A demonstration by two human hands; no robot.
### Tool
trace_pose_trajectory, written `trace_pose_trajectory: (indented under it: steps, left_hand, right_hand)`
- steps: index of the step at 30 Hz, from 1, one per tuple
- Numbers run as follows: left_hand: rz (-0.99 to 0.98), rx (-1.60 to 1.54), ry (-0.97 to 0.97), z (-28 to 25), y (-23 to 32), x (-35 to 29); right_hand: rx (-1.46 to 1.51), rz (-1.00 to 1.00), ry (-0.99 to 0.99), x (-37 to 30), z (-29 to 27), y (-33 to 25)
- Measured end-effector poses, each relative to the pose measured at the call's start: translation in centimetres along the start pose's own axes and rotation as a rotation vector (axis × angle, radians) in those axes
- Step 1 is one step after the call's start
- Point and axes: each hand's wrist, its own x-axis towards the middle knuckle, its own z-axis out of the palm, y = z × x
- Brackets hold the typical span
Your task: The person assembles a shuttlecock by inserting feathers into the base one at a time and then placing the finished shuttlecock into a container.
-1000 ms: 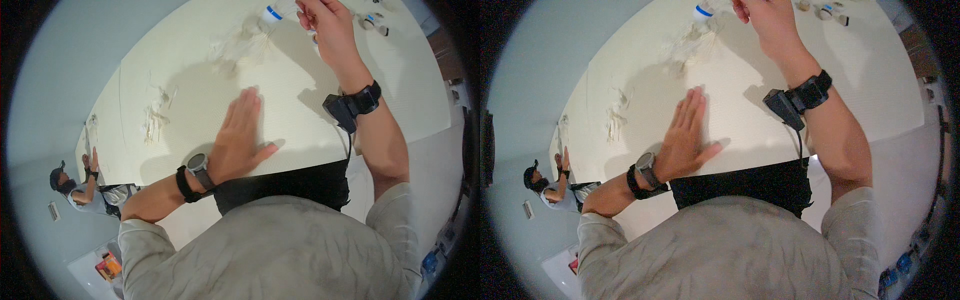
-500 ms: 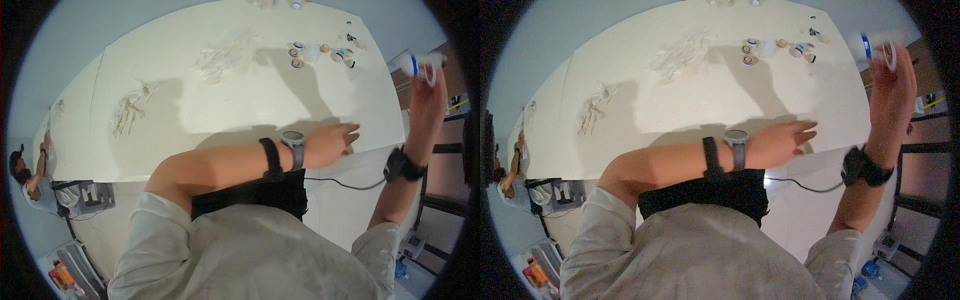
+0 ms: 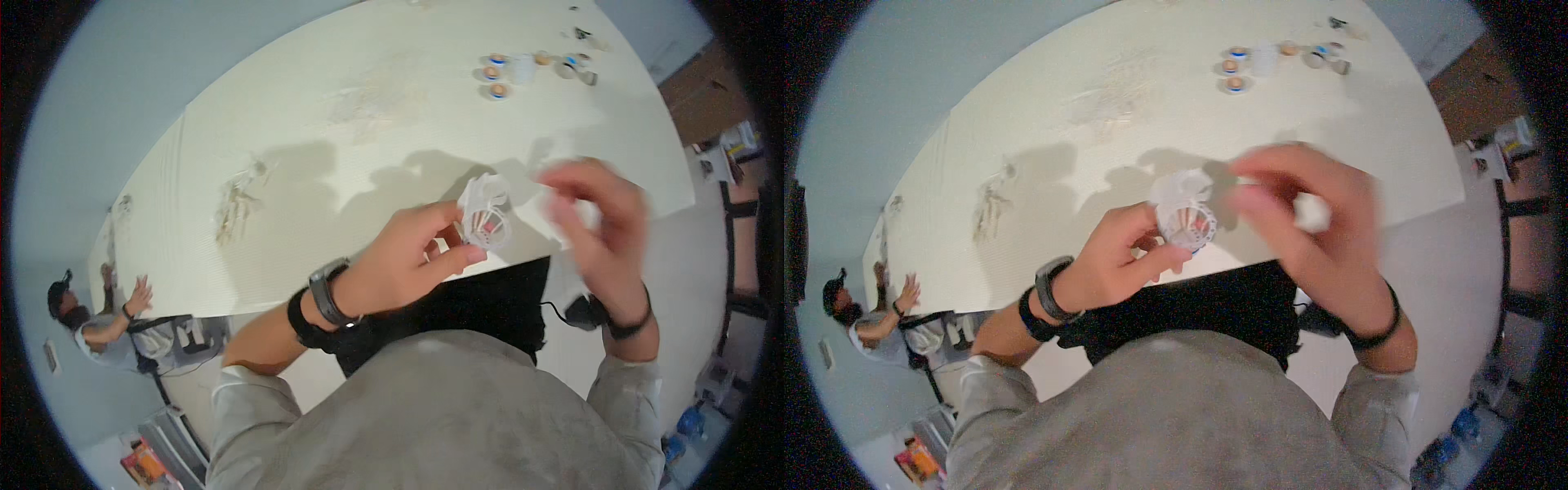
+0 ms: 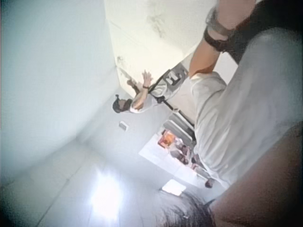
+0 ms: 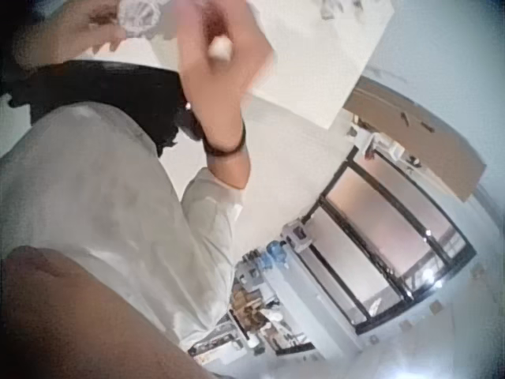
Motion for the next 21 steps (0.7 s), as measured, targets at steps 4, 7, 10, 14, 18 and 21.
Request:
trace_pose_trajectory:
  steps: [4,7,10,14,18,21]
  left_hand:
    - [0.117,0.002,0.161,-1.0,-0.8,-2.3]
    - [0.062,-0.067,0.283,-1.5,-2.0,-3.6]
    - [-0.03,-0.231,0.367,-1.2,-2.4,-3.5]
    - [0.044,-0.101,0.271,-1.6,-2.6,-4.2]
    - [0.021,-0.078,0.233,-1.5,-2.0,-4.5]
    - [-0.026,-0.064,0.232,-1.1,-2.2,-4.6]
  right_hand:
    - [0.072,-0.486,0.441,-4.4,-3.1,-2.8]
    - [0.155,-0.638,0.469,-5.1,-2.0,-3.0]
    - [0.206,-0.659,0.489,-5.3,-0.8,-2.6]
    - [0.243,-0.649,0.521,-5.8,0.0,-2.0]
    - [0.264,-0.617,0.536,-5.7,0.5,-1.5]
    - [0.288,-0.605,0.544,-5.9,1.0,-1.6]
